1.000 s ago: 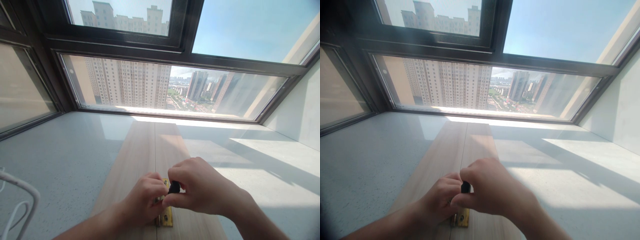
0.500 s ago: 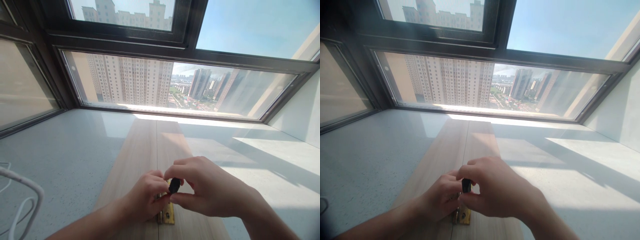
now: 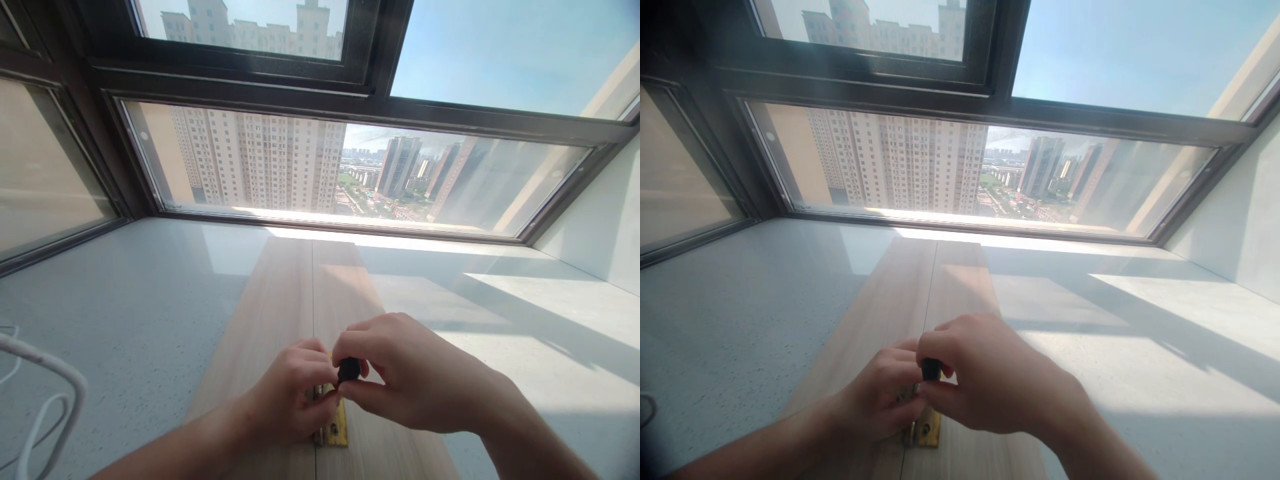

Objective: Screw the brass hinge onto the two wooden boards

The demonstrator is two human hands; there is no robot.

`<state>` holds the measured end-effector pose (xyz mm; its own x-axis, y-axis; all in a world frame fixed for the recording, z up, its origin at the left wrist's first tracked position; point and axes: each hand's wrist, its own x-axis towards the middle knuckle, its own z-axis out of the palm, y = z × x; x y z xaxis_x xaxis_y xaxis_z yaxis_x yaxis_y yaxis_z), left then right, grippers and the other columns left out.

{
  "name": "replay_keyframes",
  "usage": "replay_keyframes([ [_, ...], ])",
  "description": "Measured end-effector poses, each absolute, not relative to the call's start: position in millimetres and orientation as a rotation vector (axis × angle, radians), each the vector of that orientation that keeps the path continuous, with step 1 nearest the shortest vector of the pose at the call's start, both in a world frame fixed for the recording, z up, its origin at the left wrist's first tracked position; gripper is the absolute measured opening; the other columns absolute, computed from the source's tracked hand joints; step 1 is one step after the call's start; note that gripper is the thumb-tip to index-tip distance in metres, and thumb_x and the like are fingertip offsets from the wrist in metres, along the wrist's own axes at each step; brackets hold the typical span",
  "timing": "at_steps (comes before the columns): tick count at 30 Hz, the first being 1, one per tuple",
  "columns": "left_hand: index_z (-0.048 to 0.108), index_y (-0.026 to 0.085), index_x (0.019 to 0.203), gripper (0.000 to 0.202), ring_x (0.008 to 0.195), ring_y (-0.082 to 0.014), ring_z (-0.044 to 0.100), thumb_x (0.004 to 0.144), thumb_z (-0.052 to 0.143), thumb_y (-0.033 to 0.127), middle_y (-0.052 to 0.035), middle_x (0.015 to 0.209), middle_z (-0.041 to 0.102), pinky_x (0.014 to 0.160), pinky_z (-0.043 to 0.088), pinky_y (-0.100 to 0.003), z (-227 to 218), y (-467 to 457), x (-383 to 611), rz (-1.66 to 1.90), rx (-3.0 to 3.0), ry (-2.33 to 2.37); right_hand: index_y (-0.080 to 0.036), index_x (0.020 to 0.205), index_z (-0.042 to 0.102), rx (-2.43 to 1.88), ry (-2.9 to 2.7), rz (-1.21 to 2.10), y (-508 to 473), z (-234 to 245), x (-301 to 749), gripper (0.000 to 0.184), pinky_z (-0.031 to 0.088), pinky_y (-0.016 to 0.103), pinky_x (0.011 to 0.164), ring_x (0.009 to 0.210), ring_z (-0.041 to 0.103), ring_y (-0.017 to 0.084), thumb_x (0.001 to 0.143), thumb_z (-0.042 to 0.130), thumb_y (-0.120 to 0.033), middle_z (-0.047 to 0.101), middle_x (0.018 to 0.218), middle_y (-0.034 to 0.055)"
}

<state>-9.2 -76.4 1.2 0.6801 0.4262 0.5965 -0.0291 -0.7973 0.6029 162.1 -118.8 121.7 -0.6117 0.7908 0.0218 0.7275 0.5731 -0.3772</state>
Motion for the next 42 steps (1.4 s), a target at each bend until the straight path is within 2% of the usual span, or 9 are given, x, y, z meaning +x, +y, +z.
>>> replay_keyframes([
  [7,0.062,0.016,0.072,0.031,0.074,-0.0177,0.061,0.09,0.051,0.038,-0.0067,0.067,0.063,0.076,0.049,-0.029,0.3,-74.9,-9.1,1.021,2.283,0.296,-0.019,0.068,0.058,-1.382,-2.599,0.399,-115.9,119.9,161.2,0.024,0.025,0.024,0.052,0.057,0.046,0.009,0.075,0.071,-0.037,0.06,0.064,-0.0046],
  [10,0.063,0.016,0.075,0.026,0.076,-0.0178,0.061,0.089,0.052,0.035,-0.0071,0.072,0.065,0.078,0.049,-0.03,1.8,-75.6,-9.9,1.018,2.297,0.302,-0.021,0.082,0.063,-1.274,-2.614,0.49,-118.0,120.5,162.6,0.009,0.029,0.023,0.056,0.064,0.05,0.009,0.076,0.067,-0.027,0.063,0.073,-0.0045],
  [14,0.065,0.016,0.078,0.023,0.072,-0.0172,0.06,0.088,0.052,0.032,-0.0054,0.067,0.063,0.076,0.049,-0.029,1.1,-76.1,-10.2,1.013,2.293,0.306,-0.02,0.075,0.061,-1.267,-2.624,0.482,-120.2,119.4,163.2,0.003,0.028,0.023,0.055,0.059,0.047,0.008,0.075,0.062,-0.017,0.059,0.066,-0.005],
  [19,0.062,0.016,0.069,0.034,0.071,-0.0173,0.06,0.091,0.05,0.038,-0.0051,0.059,0.06,0.073,0.048,-0.028,0.0,-75.6,-8.6,1.005,2.285,0.305,-0.018,0.066,0.057,-1.373,-2.622,0.404,-118.1,120.0,162.0,0.025,0.025,0.024,0.052,0.058,0.046,0.009,0.076,0.071,-0.037,0.058,0.063,-0.004],
  [25,0.064,0.015,0.076,0.025,0.071,-0.0174,0.059,0.089,0.052,0.033,-0.0067,0.069,0.066,0.077,0.048,-0.031,4.1,-76.0,-9.7,0.993,2.3,0.301,-0.019,0.079,0.063,-1.221,-2.64,0.527,-116.1,121.1,163.6,0.002,0.029,0.023,0.055,0.061,0.05,0.009,0.077,0.063,-0.018,0.061,0.068,-0.004],
  [31,0.062,0.015,0.069,0.037,0.074,-0.0183,0.06,0.092,0.049,0.04,-0.0075,0.065,0.064,0.077,0.048,-0.03,0.7,-75.1,-9.9,0.987,2.307,0.329,-0.018,0.068,0.058,-1.328,-2.604,0.44,-114.9,120.3,163.8,0.027,0.024,0.024,0.051,0.056,0.046,0.009,0.076,0.073,-0.039,0.058,0.063,-0.0045],
  [35,0.064,0.015,0.074,0.031,0.074,-0.0176,0.06,0.091,0.05,0.038,-0.0074,0.071,0.066,0.079,0.049,-0.032,-0.7,-75.8,-10.6,0.968,2.322,0.336,-0.021,0.083,0.064,-1.222,-2.618,0.523,-117.7,121.7,165.5,0.008,0.031,0.022,0.057,0.064,0.05,0.009,0.076,0.068,-0.022,0.062,0.072,-0.0046],
  [37,0.065,0.015,0.076,0.029,0.073,-0.0175,0.06,0.089,0.053,0.038,-0.007,0.07,0.066,0.079,0.049,-0.032,-1.4,-75.6,-10.3,0.986,2.316,0.328,-0.02,0.08,0.064,-1.227,-2.622,0.541,-117.8,121.2,165.1,0.005,0.031,0.022,0.056,0.062,0.049,0.008,0.076,0.066,-0.017,0.061,0.069,-0.005],
  [42,0.062,0.015,0.069,0.033,0.074,-0.0177,0.062,0.091,0.053,0.038,-0.007,0.066,0.065,0.078,0.05,-0.031,-1.1,-75.3,-8.8,1.003,2.301,0.325,-0.017,0.066,0.056,-1.323,-2.596,0.489,-114.6,118.4,162.5,0.033,0.023,0.024,0.05,0.055,0.045,0.008,0.075,0.074,-0.044,0.056,0.061,-0.0052],
])
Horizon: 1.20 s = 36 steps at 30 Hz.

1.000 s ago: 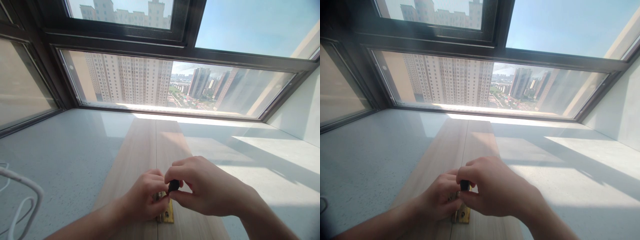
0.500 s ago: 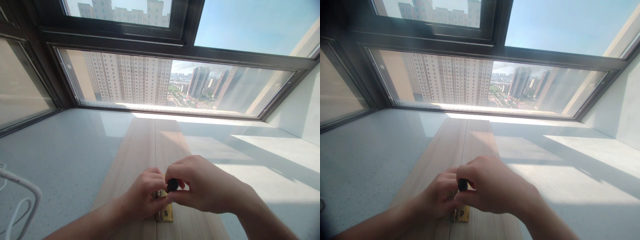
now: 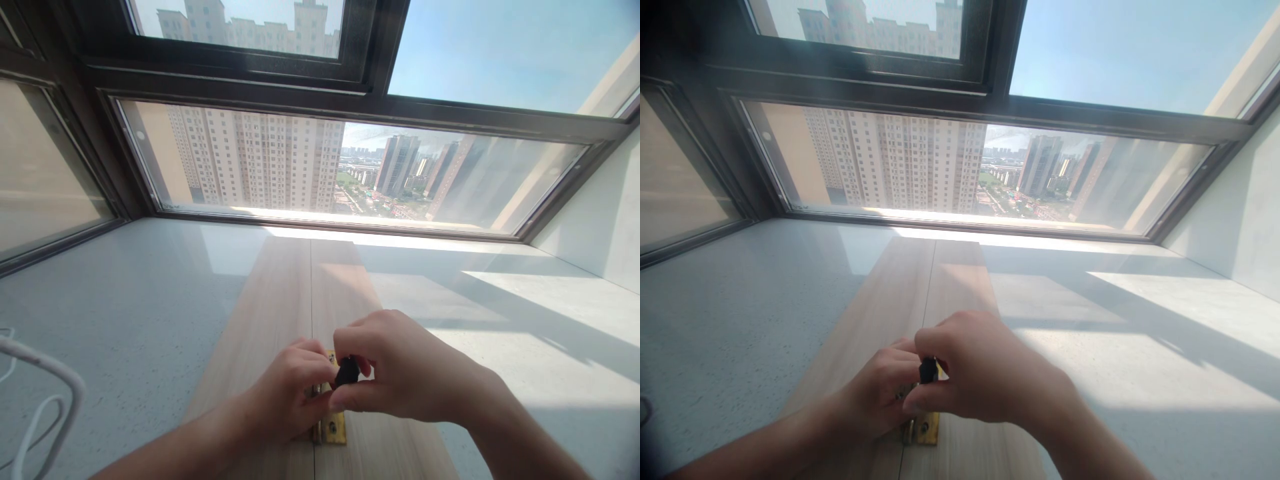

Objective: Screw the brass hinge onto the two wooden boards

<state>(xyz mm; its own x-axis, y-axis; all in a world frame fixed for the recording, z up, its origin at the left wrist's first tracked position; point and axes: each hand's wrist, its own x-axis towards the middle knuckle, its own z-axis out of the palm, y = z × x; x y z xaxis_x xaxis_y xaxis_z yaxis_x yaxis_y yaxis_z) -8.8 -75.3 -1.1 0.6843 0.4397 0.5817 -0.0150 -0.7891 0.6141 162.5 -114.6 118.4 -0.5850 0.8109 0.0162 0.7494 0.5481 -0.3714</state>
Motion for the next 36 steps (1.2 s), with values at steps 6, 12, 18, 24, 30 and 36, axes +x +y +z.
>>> replay_keyframes([
  [6,0.065,0.016,0.08,0.015,0.078,-0.0175,0.063,0.085,0.055,0.025,-0.0077,0.08,0.069,0.078,0.049,-0.031,0.5,-75.9,-9.8,1.006,2.297,0.312,-0.02,0.078,0.062,-1.226,-2.643,0.534,-115.6,118.1,164.5,0.006,0.029,0.022,0.056,0.062,0.049,0.008,0.076,0.067,-0.021,0.061,0.071,-0.0053],
  [12,0.064,0.015,0.072,0.025,0.076,-0.018,0.063,0.089,0.055,0.031,-0.0073,0.071,0.067,0.077,0.049,-0.03,-3.2,-74.2,-9.2,1.016,2.284,0.322,-0.019,0.07,0.059,-1.318,-2.622,0.471,-114.6,118.7,162.6,0.025,0.026,0.024,0.053,0.059,0.046,0.009,0.075,0.073,-0.039,0.058,0.065,-0.0047],
  [18,0.067,0.017,0.088,0.022,0.082,-0.0181,0.064,0.091,0.051,0.032,-0.0073,0.082,0.07,0.079,0.048,-0.031,1.4,-75.7,-8.9,1.002,2.295,0.286,-0.019,0.08,0.062,-1.202,-2.637,0.577,-117.1,118.8,162.0,0.003,0.031,0.022,0.056,0.062,0.05,0.01,0.078,0.063,-0.017,0.061,0.07,-0.0035],
  [24,0.066,0.016,0.076,0.024,0.076,-0.0182,0.062,0.089,0.055,0.032,-0.0059,0.068,0.066,0.078,0.048,-0.031,-4.5,-73.4,-8.1,1.028,2.284,0.287,-0.02,0.075,0.061,-1.246,-2.577,0.523,-117.5,118.2,160.5,0.017,0.027,0.022,0.053,0.058,0.047,0.009,0.074,0.074,-0.031,0.059,0.066,-0.0048],
  [30,0.067,0.018,0.091,0.015,0.086,-0.0177,0.064,0.082,0.055,0.018,-0.0064,0.091,0.071,0.081,0.046,-0.03,-2.4,-74.7,-9.1,1.004,2.287,0.264,-0.02,0.08,0.062,-1.186,-2.627,0.576,-117.1,118.0,161.6,0.007,0.03,0.021,0.056,0.062,0.051,0.009,0.075,0.064,-0.015,0.062,0.071,-0.0033],
  [36,0.064,0.016,0.077,0.022,0.08,-0.0174,0.062,0.088,0.057,0.033,-0.0067,0.079,0.07,0.077,0.047,-0.028,-1.3,-74.6,-8.4,1.03,2.237,0.253,-0.019,0.073,0.059,-1.3,-2.592,0.554,-115.2,116.1,157.5,0.018,0.026,0.022,0.051,0.056,0.046,0.009,0.073,0.073,-0.031,0.059,0.064,-0.0045],
])
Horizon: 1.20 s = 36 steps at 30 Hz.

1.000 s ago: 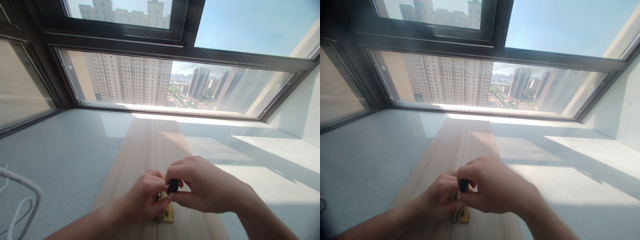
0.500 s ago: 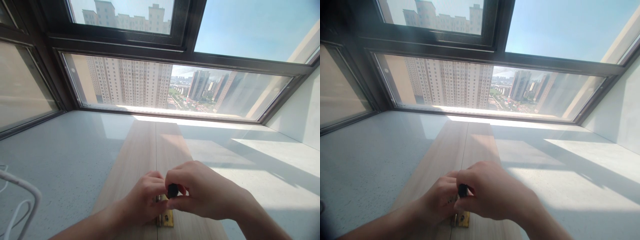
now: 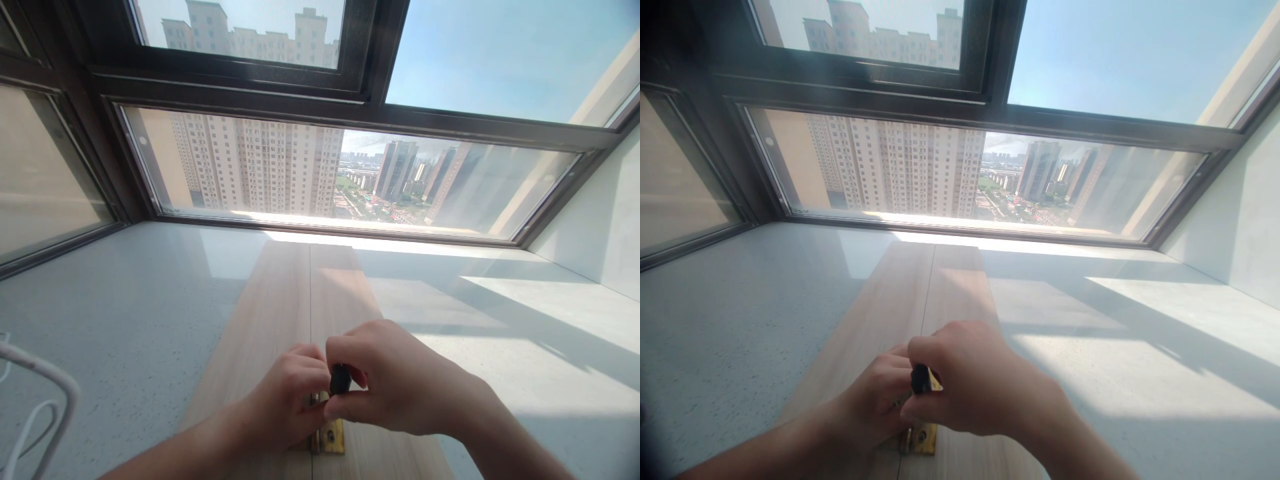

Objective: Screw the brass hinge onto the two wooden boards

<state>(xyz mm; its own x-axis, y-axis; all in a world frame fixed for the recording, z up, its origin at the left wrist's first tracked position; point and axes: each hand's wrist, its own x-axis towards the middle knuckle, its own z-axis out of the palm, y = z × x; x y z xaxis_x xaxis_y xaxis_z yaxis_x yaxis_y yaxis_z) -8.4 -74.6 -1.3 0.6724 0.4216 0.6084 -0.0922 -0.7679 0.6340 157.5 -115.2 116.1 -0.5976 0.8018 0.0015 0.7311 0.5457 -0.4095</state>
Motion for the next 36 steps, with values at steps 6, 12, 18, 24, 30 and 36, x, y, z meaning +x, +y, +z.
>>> replay_keyframes([
  [6,0.066,0.018,0.086,0.014,0.086,-0.0167,0.064,0.087,0.054,0.024,-0.0055,0.086,0.07,0.084,0.046,-0.029,0,-75,-9,0.974,2.277,0.246,-0.02,0.082,0.062,-1.139,-2.606,0.614,-117,115,161,0.011,0.03,0.02,0.055,0.061,0.05,0.008,0.073,0.066,-0.015,0.062,0.07,-0.0046],
  [12,0.064,0.016,0.073,0.025,0.077,-0.0171,0.063,0.086,0.061,0.037,-0.0058,0.075,0.069,0.075,0.047,-0.027,-5,-73,-8,1.055,2.222,0.271,-0.02,0.07,0.055,-1.253,-2.577,0.578,-115,112,157,0.022,0.023,0.021,0.049,0.053,0.042,0.007,0.074,0.073,-0.031,0.053,0.059,-0.0072],
  [18,0.066,0.018,0.084,0.016,0.085,-0.0165,0.064,0.089,0.054,0.027,-0.0047,0.085,0.07,0.081,0.047,-0.028,-2,-75,-8,1.032,2.296,0.236,-0.021,0.084,0.063,-1.142,-2.612,0.609,-117,114,160,0.011,0.031,0.021,0.057,0.064,0.052,0.009,0.075,0.068,-0.022,0.063,0.075,-0.0034],
  [24,0.065,0.016,0.076,0.02,0.076,-0.0165,0.062,0.086,0.06,0.033,-0.0058,0.074,0.068,0.075,0.046,-0.027,-10,-73,-9,1.015,2.266,0.281,-0.02,0.068,0.054,-1.21,-2.571,0.57,-115,111,159,0.022,0.024,0.021,0.049,0.051,0.04,0.006,0.073,0.073,-0.028,0.048,0.056,-0.0088],
  [30,0.067,0.018,0.086,0.01,0.086,-0.0161,0.065,0.084,0.058,0.022,-0.005,0.089,0.071,0.082,0.046,-0.028,-6,-74,-8,1.017,2.255,0.249,-0.023,0.083,0.063,-1.179,-2.603,0.561,-116,114,162,0.013,0.03,0.021,0.056,0.062,0.05,0.008,0.074,0.071,-0.028,0.062,0.073,-0.005],
  [36,0.07,0.018,0.084,0.016,0.078,-0.0171,0.063,0.083,0.064,0.033,-0.0043,0.078,0.071,0.077,0.046,-0.029,-3,-73,-10,1.0,2.227,0.318,-0.021,0.073,0.059,-1.145,-2.55,0.579,-118,113,161,0.014,0.027,0.019,0.05,0.052,0.043,0.005,0.076,0.071,-0.027,0.054,0.059,-0.0086],
])
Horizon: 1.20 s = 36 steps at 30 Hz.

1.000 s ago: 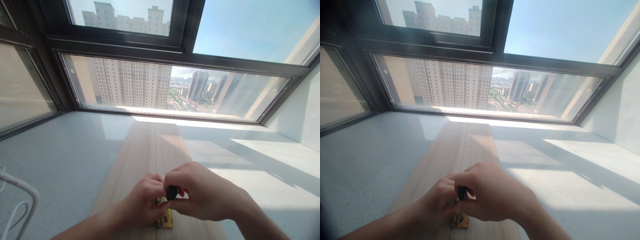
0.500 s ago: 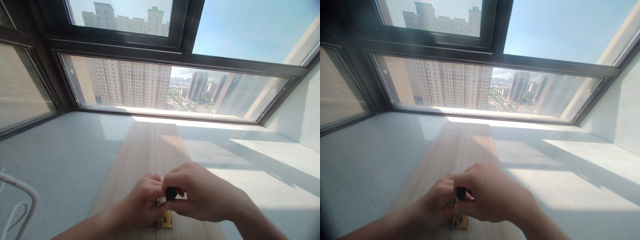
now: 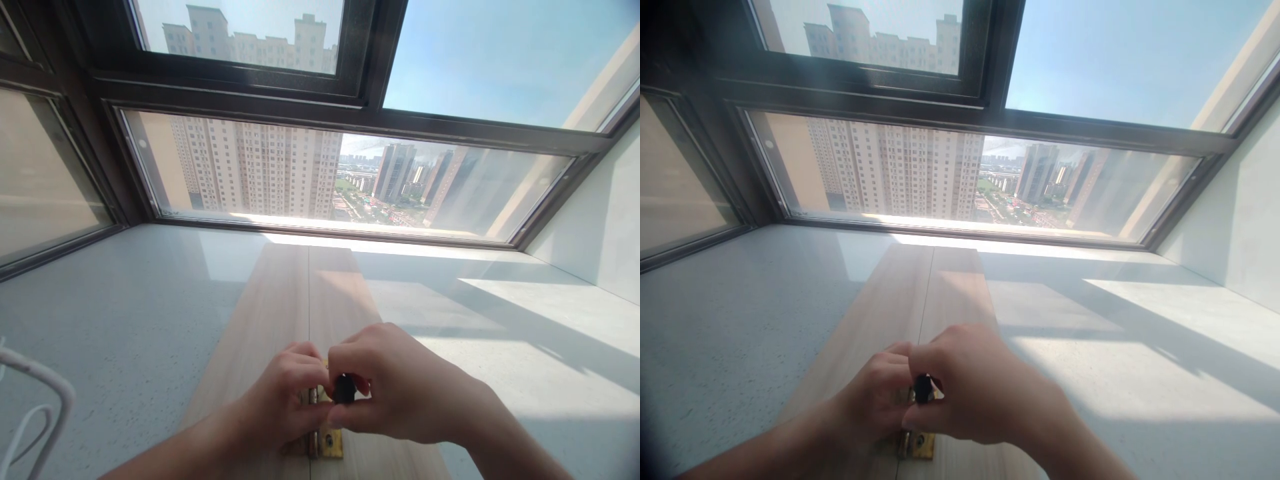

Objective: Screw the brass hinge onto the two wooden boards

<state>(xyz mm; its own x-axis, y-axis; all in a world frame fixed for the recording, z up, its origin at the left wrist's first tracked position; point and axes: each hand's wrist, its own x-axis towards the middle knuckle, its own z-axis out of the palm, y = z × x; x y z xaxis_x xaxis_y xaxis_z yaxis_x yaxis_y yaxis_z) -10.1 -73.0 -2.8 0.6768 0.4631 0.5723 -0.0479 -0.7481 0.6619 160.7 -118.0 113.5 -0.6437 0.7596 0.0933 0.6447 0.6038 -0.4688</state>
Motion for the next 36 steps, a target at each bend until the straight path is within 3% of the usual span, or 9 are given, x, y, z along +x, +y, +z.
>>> replay_keyframes([
  [4,0.066,0.017,0.073,0.019,0.076,-0.0173,0.062,0.085,0.061,0.032,-0.0041,0.071,0.07,0.075,0.046,-0.029,-7,-72,-10,1.007,2.245,0.302,-0.021,0.071,0.059,-1.21,-2.554,0.515,-118,114,159,0.018,0.025,0.021,0.051,0.054,0.044,0.006,0.072,0.075,-0.03,0.056,0.061,-0.0079],
  [7,0.066,0.018,0.08,0.007,0.082,-0.0179,0.063,0.081,0.061,0.022,-0.0048,0.081,0.071,0.077,0.046,-0.029,-6,-74,-9,1.013,2.284,0.296,-0.022,0.079,0.061,-1.208,-2.587,0.535,-118,117,161,0.013,0.028,0.021,0.054,0.061,0.051,0.008,0.074,0.071,-0.027,0.062,0.071,-0.0054],
  [10,0.067,0.019,0.088,0.017,0.082,-0.0166,0.063,0.076,0.057,0.012,-0.0039,0.087,0.071,0.081,0.046,-0.03,-1,-76,-10,0.977,2.294,0.292,-0.023,0.08,0.061,-1.164,-2.59,0.567,-119,118,163,0.011,0.029,0.02,0.055,0.06,0.05,0.007,0.073,0.066,-0.016,0.061,0.071,-0.0063],
  [14,0.066,0.017,0.084,0.009,0.081,-0.0166,0.063,0.081,0.061,0.024,-0.0051,0.085,0.071,0.079,0.047,-0.029,1,-76,-9,1.006,2.251,0.287,-0.021,0.072,0.058,-1.168,-2.552,0.558,-118,116,161,0.012,0.027,0.02,0.052,0.055,0.044,0.006,0.071,0.07,-0.019,0.056,0.063,-0.0082],
  [18,0.064,0.016,0.074,0.025,0.077,-0.0162,0.062,0.088,0.057,0.036,-0.0052,0.075,0.068,0.076,0.047,-0.028,-4,-75,-8,1.053,2.242,0.277,-0.022,0.076,0.061,-1.199,-2.555,0.545,-119,116,160,0.015,0.027,0.021,0.053,0.058,0.048,0.007,0.072,0.074,-0.028,0.06,0.066,-0.0069],
  [21,0.064,0.017,0.078,0.02,0.079,-0.0169,0.062,0.088,0.055,0.031,-0.0055,0.078,0.069,0.078,0.047,-0.029,-5,-75,-8,1.039,2.265,0.261,-0.023,0.084,0.065,-1.195,-2.598,0.554,-121,117,161,0.011,0.029,0.022,0.055,0.062,0.053,0.009,0.074,0.07,-0.025,0.065,0.074,-0.0041],
  [24,0.066,0.017,0.086,0.015,0.08,-0.0173,0.063,0.086,0.055,0.028,-0.005,0.077,0.069,0.08,0.047,-0.03,-4,-75,-8,0.996,2.298,0.277,-0.02,0.075,0.064,-1.211,-2.627,0.558,-119,117,161,0.003,0.028,0.023,0.054,0.058,0.052,0.009,0.075,0.066,-0.022,0.063,0.069,-0.0033],
  [30,0.065,0.016,0.073,0.024,0.076,-0.0169,0.062,0.087,0.057,0.034,-0.0055,0.071,0.066,0.073,0.047,-0.028,-9,-73,-9,1.003,2.29,0.346,-0.021,0.075,0.064,-1.268,-2.595,0.498,-118,117,161,0.016,0.026,0.023,0.053,0.058,0.049,0.01,0.074,0.073,-0.035,0.061,0.066,-0.0039],
  [36,0.066,0.018,0.089,0.013,0.083,-0.017,0.064,0.086,0.054,0.023,-0.0058,0.086,0.071,0.08,0.046,-0.03,-2,-75,-10,0.978,2.315,0.256,-0.022,0.079,0.063,-1.168,-2.596,0.542,-122,118,163,0.006,0.029,0.02,0.054,0.058,0.049,0.007,0.075,0.066,-0.019,0.061,0.068,-0.0062],
])
